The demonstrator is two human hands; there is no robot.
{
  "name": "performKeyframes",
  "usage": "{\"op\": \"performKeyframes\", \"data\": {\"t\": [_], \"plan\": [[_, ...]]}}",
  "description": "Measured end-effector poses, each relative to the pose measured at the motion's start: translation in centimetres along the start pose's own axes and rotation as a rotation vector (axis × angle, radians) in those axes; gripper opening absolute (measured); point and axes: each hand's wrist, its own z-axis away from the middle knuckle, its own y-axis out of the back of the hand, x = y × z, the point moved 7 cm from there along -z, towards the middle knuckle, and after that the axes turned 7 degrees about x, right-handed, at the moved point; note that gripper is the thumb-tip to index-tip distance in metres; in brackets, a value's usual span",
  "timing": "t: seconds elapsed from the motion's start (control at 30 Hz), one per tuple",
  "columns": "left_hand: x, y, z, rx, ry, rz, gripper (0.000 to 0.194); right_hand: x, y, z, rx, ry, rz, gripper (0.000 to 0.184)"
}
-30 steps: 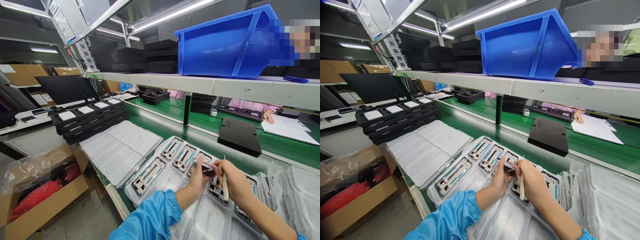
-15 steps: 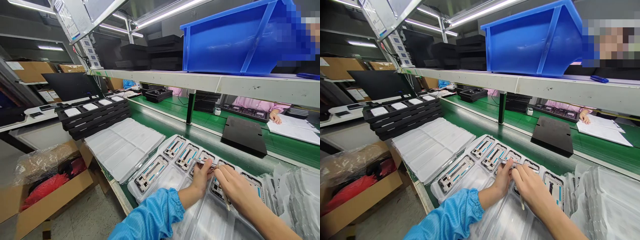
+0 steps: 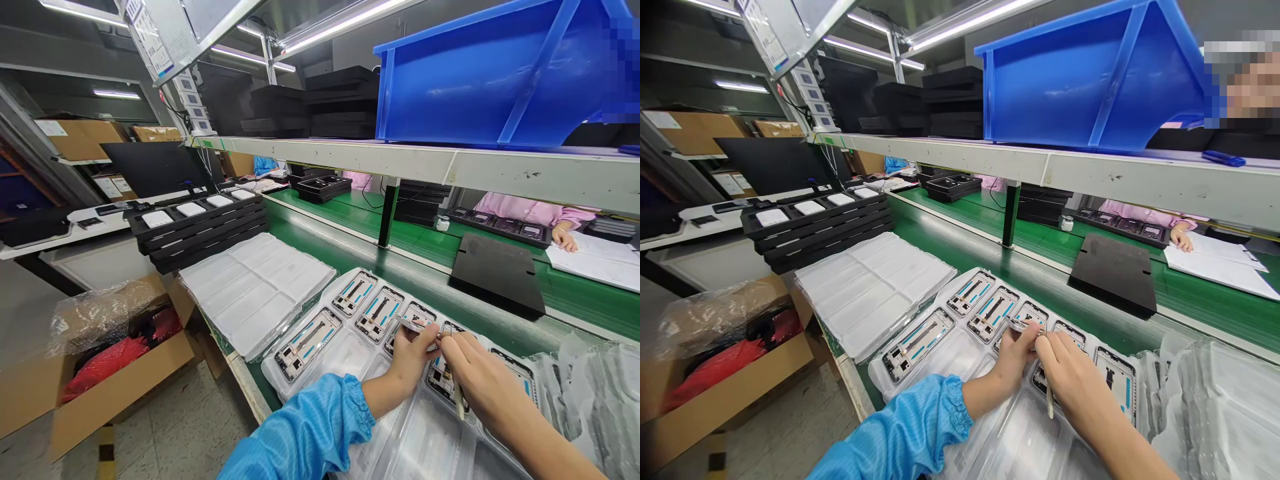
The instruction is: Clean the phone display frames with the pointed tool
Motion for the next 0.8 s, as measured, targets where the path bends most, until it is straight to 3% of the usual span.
{"op": "performKeyframes", "data": {"t": [0.33, 0.47, 0.8], "plan": [[-0.6, 0.0, -0.2, -0.026, 0.036, -0.086, 0.080, 0.9, 0.1, 0.2, 0.083, -0.145, -0.251, 0.026], [-0.5, 0.2, -0.2, 0.017, 0.077, -0.032, 0.086, 1.4, -0.2, 0.3, 0.096, -0.179, -0.225, 0.026], [-0.6, 0.2, -0.2, 0.026, 0.092, -0.079, 0.092, 0.9, 0.2, -0.1, 0.090, -0.102, -0.136, 0.028]]}}
